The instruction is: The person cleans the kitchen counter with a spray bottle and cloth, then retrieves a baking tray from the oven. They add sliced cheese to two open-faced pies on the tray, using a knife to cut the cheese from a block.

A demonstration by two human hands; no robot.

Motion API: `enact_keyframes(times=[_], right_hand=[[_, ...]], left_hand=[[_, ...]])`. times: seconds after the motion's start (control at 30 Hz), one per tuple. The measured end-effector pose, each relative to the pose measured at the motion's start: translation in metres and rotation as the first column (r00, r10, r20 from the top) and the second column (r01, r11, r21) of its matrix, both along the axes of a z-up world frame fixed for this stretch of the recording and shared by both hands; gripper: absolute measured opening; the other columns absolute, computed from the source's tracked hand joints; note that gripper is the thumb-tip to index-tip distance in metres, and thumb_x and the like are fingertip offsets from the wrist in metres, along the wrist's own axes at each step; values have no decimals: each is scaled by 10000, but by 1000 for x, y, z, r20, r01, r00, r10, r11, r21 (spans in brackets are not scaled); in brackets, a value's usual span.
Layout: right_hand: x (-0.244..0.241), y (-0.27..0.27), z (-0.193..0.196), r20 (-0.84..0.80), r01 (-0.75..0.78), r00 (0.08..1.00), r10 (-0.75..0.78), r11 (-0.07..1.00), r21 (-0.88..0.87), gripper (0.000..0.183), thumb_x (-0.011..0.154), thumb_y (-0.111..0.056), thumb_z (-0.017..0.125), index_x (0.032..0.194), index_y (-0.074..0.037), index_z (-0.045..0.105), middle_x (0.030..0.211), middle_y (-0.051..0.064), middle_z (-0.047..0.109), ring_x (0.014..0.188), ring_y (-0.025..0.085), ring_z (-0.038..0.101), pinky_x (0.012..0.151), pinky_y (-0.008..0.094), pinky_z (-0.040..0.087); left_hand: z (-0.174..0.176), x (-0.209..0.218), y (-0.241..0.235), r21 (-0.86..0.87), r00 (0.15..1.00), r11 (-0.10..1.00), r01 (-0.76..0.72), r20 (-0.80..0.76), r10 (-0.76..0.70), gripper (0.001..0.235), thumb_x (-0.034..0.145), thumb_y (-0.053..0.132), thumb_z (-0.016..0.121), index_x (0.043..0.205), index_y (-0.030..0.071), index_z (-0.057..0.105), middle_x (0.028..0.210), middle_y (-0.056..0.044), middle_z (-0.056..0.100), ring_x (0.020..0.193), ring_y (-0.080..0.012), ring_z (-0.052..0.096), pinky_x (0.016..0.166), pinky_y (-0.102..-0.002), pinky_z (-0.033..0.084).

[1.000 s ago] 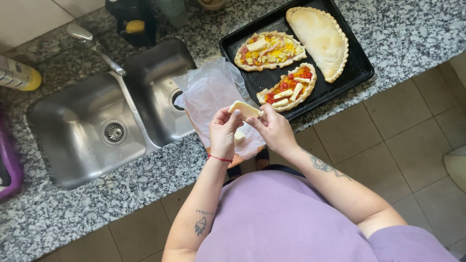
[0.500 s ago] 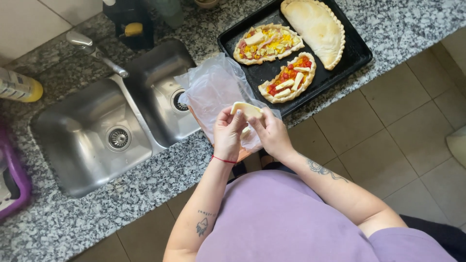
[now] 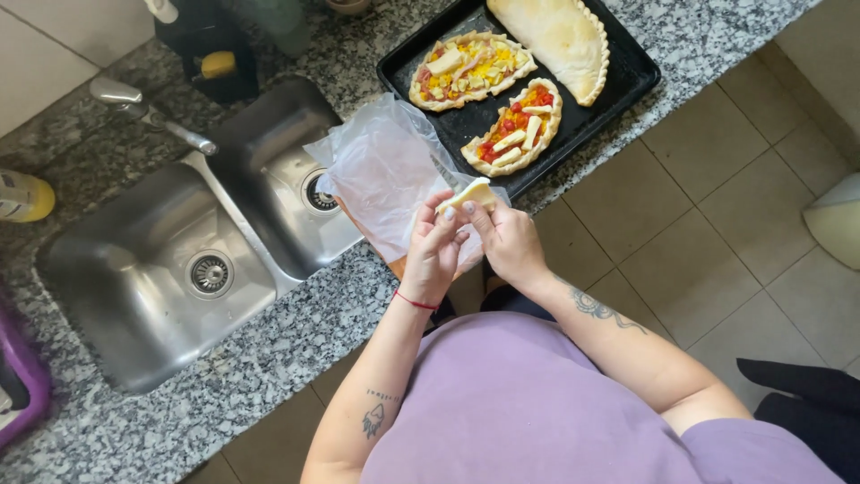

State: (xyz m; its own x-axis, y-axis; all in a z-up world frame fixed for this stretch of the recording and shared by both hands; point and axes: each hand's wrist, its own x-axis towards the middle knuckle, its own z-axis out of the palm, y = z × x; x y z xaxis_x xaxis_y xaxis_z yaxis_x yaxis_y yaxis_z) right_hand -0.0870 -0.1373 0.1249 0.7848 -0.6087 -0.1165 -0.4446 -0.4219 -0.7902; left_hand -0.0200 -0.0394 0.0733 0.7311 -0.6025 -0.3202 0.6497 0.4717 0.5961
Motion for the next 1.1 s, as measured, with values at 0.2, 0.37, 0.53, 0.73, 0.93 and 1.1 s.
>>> enact_keyframes(times=[0.2,0.37,0.53,0.73,0.93,1.1], right_hand=[[-6,-27,-7,87,-17,996,35,979,-202,372,910,-509,518,927,-155,633,731,114,672,782,375,641,657,512,504],[8,-76,-6,197,-28,966,169,823,-567,193,899,-376,600,974,-200,630,833,60,652,786,305,655,653,450,536],[23,-128,-10,86,-257,938,337,838,-481,283,838,-98,580,1099,-203,610,946,58,630,931,276,621,773,396,525],[39,-190,13,180,-160,983,30,621,767,450,745,-84,728,1172,-60,587,901,36,628,638,25,480,487,115,420],[89,-258,-37,173,-210,975,142,843,495,327,703,-145,806,992,-77,670,812,-13,623,689,54,520,577,182,423],[158,-305,-87,-58,-290,956,287,955,-67,357,729,-365,774,1040,-210,691,850,31,674,857,203,638,692,323,480]], left_hand=[[-12,3,-15,192,992,981,-1,124,-24,202,857,218,687,983,90,595,824,-4,607,765,-130,659,671,-180,526],[13,12,-43,84,994,992,97,33,-100,332,898,273,597,1147,62,535,883,-61,586,775,-158,670,645,-181,531],[0,25,-98,302,975,953,-10,216,-58,285,822,218,720,1009,41,599,756,-51,606,582,-92,608,462,-105,408],[-17,36,-152,370,980,927,-63,199,-13,271,772,184,773,981,62,651,700,-46,582,575,-83,596,460,-101,406],[-5,39,-184,413,981,901,-131,183,59,305,933,243,556,1200,95,558,972,-67,650,666,-21,587,534,-77,435],[-34,48,-175,511,935,810,-288,332,123,289,910,80,537,1192,99,598,1004,-59,635,754,-75,620,674,-162,524]])
